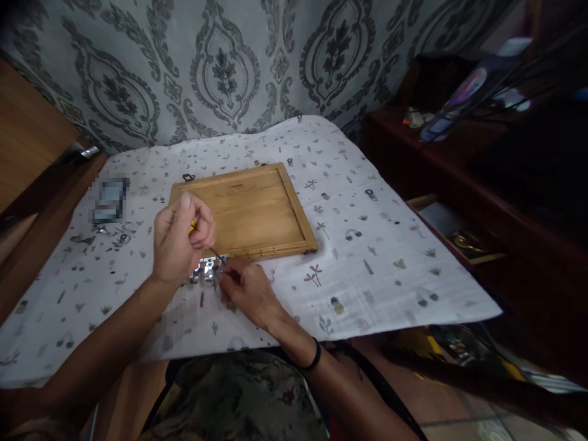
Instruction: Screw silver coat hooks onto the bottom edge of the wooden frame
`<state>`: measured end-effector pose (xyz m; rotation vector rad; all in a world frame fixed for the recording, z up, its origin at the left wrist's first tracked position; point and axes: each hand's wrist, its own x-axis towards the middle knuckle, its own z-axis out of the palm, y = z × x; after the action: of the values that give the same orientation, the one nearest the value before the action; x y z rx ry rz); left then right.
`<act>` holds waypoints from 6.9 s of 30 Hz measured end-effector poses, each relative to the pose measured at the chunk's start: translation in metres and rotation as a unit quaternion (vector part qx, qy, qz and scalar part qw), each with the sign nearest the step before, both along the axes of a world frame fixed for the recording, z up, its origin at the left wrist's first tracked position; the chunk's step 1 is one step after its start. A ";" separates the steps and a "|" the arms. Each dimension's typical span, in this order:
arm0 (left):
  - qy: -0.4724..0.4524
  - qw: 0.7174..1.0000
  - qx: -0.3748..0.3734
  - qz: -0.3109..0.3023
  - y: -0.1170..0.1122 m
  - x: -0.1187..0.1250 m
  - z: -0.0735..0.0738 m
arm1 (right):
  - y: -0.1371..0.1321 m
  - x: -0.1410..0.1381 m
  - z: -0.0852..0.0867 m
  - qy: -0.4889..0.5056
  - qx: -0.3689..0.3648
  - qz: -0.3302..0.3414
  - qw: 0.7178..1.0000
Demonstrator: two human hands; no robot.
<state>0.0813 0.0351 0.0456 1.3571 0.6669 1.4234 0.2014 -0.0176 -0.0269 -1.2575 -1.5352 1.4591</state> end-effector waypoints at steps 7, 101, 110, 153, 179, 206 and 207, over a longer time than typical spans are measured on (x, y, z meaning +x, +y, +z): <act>0.011 1.000 -0.013 -0.008 -0.001 0.003 0.004 | -0.001 0.000 0.004 -0.001 -0.006 -0.002 1.000; -0.010 0.998 -0.048 0.045 -0.010 0.012 0.009 | -0.001 0.001 0.003 -0.008 0.007 0.001 1.000; 0.050 0.986 -0.064 -0.146 0.011 -0.007 0.008 | 0.000 0.000 0.003 -0.006 0.008 0.007 1.000; 0.043 0.996 -0.045 0.062 -0.005 -0.001 0.013 | -0.001 0.000 0.002 0.002 0.026 -0.001 1.000; 0.025 0.993 -0.026 0.114 -0.017 0.010 0.010 | -0.002 0.002 0.005 -0.014 0.010 0.003 1.000; 0.121 0.966 -0.067 -0.219 0.012 -0.017 0.012 | -0.002 0.005 0.008 -0.025 0.018 0.007 1.000; 0.113 0.973 -0.059 -0.195 0.009 -0.016 0.010 | -0.002 0.004 0.008 -0.025 0.020 0.007 0.999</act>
<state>0.0658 0.0444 0.0557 1.4737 0.5799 0.9130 0.2056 -0.0194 -0.0185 -1.2715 -1.6015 1.4087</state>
